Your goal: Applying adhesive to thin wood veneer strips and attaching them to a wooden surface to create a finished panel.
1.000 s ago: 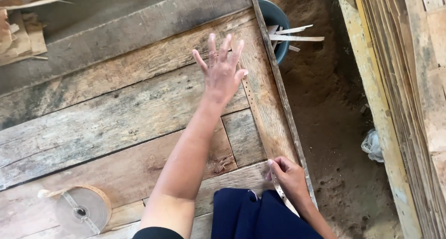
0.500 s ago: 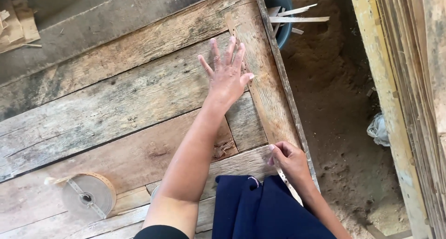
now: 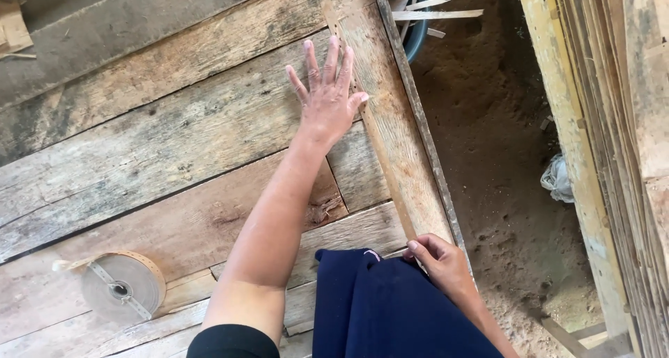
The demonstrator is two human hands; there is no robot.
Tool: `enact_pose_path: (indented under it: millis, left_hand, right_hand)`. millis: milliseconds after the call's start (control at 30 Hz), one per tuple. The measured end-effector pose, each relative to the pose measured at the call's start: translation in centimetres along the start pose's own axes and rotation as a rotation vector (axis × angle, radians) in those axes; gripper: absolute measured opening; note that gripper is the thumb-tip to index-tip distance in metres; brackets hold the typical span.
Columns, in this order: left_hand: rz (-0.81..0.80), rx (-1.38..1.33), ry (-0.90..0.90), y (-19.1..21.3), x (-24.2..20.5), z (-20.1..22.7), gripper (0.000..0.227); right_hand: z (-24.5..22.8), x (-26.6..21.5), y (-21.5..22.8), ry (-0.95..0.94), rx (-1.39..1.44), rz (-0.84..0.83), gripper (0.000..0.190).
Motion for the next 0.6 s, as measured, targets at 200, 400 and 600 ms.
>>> enact_pose_path:
  millis: [200, 400, 600]
  left_hand:
    - [0.541, -0.026, -0.24, 0.5, -1.3, 1.3, 0.035]
    - [0.349, -0.097, -0.136, 1.7, -3.0, 2.4, 0.04]
    - [0.202, 0.001, -0.053, 1.1, -3.6, 3.1, 0.054]
  right_hand:
    - [0.4, 0.3, -0.1, 0.055, -0.011, -0.019, 0.021]
    - [1.7, 1.5, -0.2, 0.204, 0.217, -0.122, 0.02]
    - [4.7, 4.3, -0.8, 0.175, 0.322, -0.229, 0.022]
Point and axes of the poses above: each hand's wrist, its own x-axis towards the middle knuckle, its own y-axis out of the back of the hand, z = x × y, the point moved 9 cm from there along x, towards the middle knuckle, and after that the axes turned 4 degrees about -z, right-handed, at the moved point
